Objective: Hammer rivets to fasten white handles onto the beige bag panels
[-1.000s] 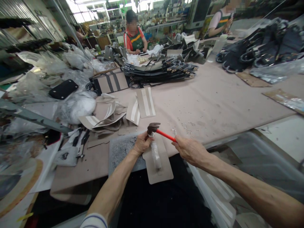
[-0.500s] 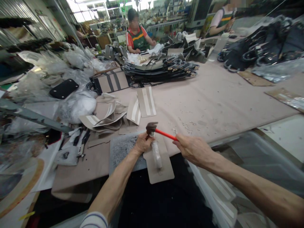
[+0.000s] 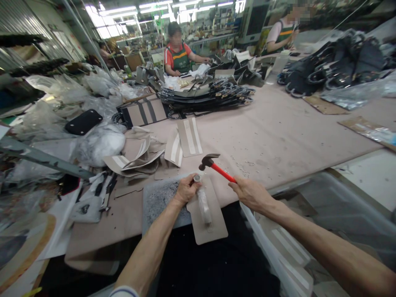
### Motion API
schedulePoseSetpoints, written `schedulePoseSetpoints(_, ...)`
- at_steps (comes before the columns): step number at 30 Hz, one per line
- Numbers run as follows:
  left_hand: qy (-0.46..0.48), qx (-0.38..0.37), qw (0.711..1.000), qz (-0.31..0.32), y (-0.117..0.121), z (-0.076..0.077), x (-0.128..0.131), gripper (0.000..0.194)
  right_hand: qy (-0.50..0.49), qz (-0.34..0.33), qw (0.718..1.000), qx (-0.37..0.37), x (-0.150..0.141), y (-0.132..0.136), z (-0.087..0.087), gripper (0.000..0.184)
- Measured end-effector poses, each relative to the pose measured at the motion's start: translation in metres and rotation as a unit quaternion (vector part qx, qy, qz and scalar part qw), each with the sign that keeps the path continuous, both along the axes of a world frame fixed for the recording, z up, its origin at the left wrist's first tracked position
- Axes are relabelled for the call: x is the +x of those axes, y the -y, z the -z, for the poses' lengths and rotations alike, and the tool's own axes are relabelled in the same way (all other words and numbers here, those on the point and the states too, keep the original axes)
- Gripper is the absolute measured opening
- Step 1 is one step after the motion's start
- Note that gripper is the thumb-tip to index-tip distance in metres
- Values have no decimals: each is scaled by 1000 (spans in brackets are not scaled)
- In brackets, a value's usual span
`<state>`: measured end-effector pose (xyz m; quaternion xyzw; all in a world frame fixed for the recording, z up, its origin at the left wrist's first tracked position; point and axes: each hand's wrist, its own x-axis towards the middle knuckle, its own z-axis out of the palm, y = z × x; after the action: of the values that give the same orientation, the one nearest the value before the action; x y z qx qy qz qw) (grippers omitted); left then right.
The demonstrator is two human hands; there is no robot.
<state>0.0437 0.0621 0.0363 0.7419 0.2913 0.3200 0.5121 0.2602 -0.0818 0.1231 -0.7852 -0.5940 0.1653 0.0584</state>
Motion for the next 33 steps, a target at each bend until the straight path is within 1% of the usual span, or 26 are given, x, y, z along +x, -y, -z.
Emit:
schedulePoseSetpoints(2,5,-6,1000,-1,0,-1,0,13,-26,29,999,-24,5,-10,15,34)
schedulePoseSetpoints(4,8,-12,1000,-7,1,0,0,14,-5,43,999,-23,1,-20,30,34)
schedulePoseSetpoints(5,7,-14,1000,-9,1,0,0,14,18,40,999,1,-5,-24,37,32)
schedulePoseSetpoints(7,5,-20,1000,-12,1,1,0,15,44,20,996,80,-23,-32,47,33)
schedulePoseSetpoints(9,-2,-25,1000,-16,1,2,1,16,17,-5,990,143,-44,-40,55,40)
schedulePoseSetpoints(10,-5,-27,999,-20,1,2,1,17,-11,-18,988,151,-55,-44,60,41)
schedulePoseSetpoints(12,-7,-27,999,-36,1,4,2,18,-63,-37,987,146,-71,-49,68,38)
schedulePoseSetpoints(14,2,-33,997,-63,-1,6,3,19,-76,-45,986,142,-78,-50,74,33)
schedulePoseSetpoints(16,24,-56,993,-105,-4,8,4,22,-48,-55,985,158,-78,-46,74,35)
schedulePoseSetpoints(17,37,-71,989,-126,-5,9,4,24,-27,-77,982,173,-76,-42,71,40)
schedulePoseSetpoints(19,57,-89,982,-157,-8,10,4,25,11,-164,966,200,-70,-34,60,53)
schedulePoseSetpoints(21,54,-81,982,-163,-8,9,5,25,42,-271,939,208,-66,-27,46,61)
schedulePoseSetpoints(22,49,-72,983,-160,-8,9,6,24,54,-316,926,200,-66,-25,41,60)
schedulePoseSetpoints(23,46,-71,984,-158,-7,7,7,24,64,-355,914,187,-67,-23,37,53)
schedulePoseSetpoints(25,70,-108,977,-172,-5,5,10,26,74,-404,898,155,-72,-23,35,31)
schedulePoseSetpoints(26,99,-145,965,-193,-5,3,10,29,78,-407,899,142,-76,-24,36,21)
schedulePoseSetpoints(27,136,-183,948,-220,-5,0,10,32,85,-394,905,134,-80,-25,38,16)
schedulePoseSetpoints(28,173,-214,929,-249,-6,-3,8,35,98,-362,918,131,-84,-25,39,16)
schedulePoseSetpoints(29,202,-231,912,-272,-7,-7,6,37,113,-313,934,131,-88,-26,39,16)
schedulePoseSetpoints(30,222,-233,902,-287,-9,-12,2,38,128,-257,949,130,-92,-26,37,17)
schedulePoseSetpoints(32,233,-207,905,-290,-11,-24,-8,38,140,-159,971,115,-97,-25,29,15)
schedulePoseSetpoints(33,233,-184,911,-288,-12,-31,-14,37,132,-125,978,100,-98,-25,24,14)
